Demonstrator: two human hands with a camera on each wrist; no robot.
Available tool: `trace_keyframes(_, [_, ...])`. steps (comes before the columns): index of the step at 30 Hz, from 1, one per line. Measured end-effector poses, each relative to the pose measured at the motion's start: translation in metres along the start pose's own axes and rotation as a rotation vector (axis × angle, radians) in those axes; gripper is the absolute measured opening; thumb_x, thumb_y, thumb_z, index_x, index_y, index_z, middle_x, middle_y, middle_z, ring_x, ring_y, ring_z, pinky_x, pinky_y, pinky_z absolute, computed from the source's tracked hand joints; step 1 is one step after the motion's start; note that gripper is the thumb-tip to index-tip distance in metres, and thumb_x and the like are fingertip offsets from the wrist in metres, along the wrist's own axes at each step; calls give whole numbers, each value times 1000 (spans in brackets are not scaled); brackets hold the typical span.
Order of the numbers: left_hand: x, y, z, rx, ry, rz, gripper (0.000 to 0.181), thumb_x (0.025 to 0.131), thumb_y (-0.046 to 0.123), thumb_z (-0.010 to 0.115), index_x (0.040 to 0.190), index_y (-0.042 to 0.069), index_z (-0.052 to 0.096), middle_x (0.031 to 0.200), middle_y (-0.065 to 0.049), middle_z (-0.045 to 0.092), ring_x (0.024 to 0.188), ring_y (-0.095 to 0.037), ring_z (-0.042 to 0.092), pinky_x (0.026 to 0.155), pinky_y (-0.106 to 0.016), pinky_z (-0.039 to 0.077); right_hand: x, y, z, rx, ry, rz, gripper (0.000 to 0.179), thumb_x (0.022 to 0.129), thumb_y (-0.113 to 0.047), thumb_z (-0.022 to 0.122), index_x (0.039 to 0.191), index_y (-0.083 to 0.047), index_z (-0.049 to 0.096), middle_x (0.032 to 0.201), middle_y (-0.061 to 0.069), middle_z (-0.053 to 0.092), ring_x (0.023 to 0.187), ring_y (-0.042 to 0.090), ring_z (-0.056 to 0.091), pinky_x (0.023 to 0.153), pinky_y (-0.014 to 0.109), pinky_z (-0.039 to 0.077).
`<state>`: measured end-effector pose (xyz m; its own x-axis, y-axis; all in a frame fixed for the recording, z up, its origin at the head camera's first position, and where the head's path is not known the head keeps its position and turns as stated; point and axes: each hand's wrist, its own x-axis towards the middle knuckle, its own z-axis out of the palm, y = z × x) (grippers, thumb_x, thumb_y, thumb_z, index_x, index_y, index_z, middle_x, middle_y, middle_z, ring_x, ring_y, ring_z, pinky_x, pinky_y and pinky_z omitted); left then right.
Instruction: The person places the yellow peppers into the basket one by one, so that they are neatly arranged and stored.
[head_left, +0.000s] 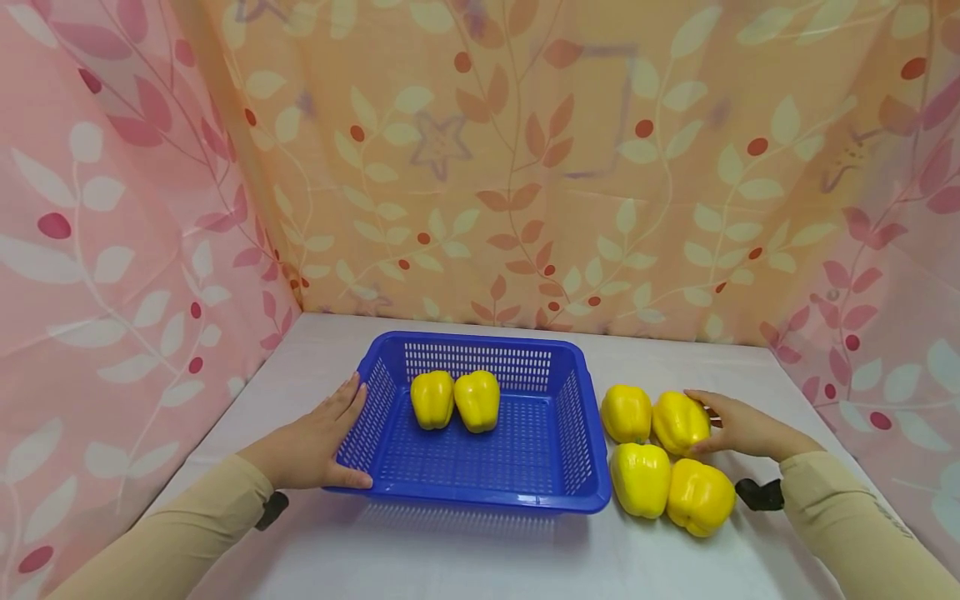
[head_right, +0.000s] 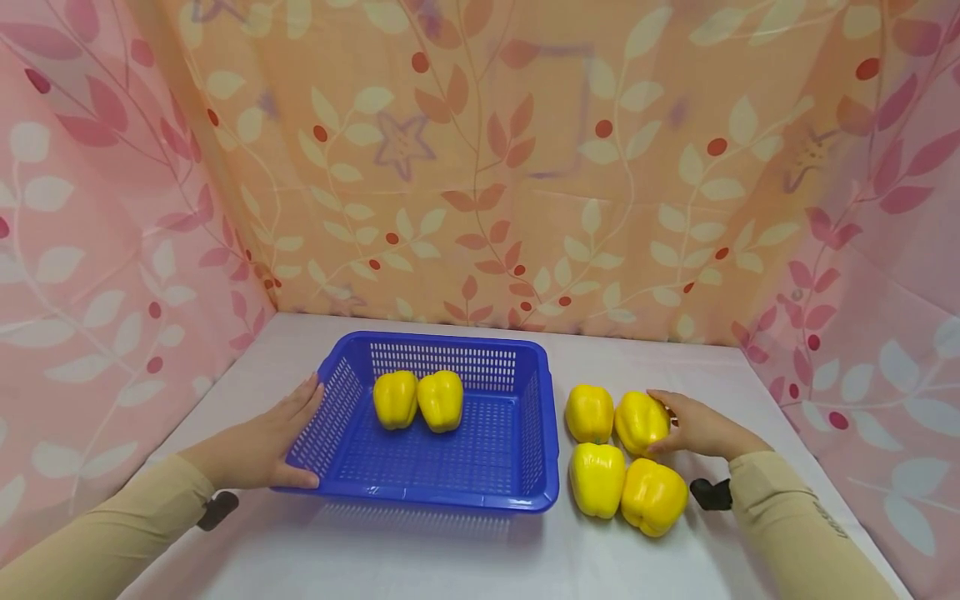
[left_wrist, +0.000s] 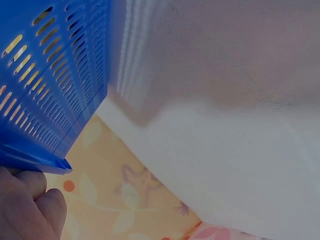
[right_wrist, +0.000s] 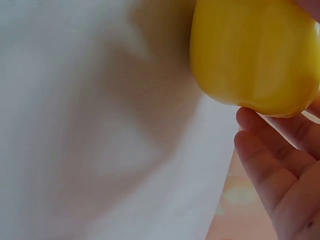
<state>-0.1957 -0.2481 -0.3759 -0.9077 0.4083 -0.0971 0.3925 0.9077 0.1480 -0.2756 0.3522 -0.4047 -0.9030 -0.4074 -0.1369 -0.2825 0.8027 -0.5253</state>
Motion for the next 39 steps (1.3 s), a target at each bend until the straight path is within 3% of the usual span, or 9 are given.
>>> trace_keyframes(20, [0,-2,1,10,7,12,127,60,82,51,146,0,5,152,-17,-4,139,-34,5,108,-49,19,0,-12,-34,-57,63,-47,94,71,-37,77,137,9,29,132,30,38,108,43,49,87,52,45])
trace_keyframes(31, [-1,0,-1,3,9,14,127,60,82,51,146,0,6,152,-18,-3,139,-35,6,107,-50,21,0,-30,-46,-57,66,-59,95,71,-37,77,138,9,28,131,28,40,109,42,48,89,54,42])
trace_keyframes(39, [-1,1,-1,9,9,17,128,59,83,50,146,0,6,152,-18,-2,138,-35,6,107,-50,21,4,-39,-53,-78,92,-113,94,70,-35,78,136,9,30,126,25,45,106,38,51,90,51,42])
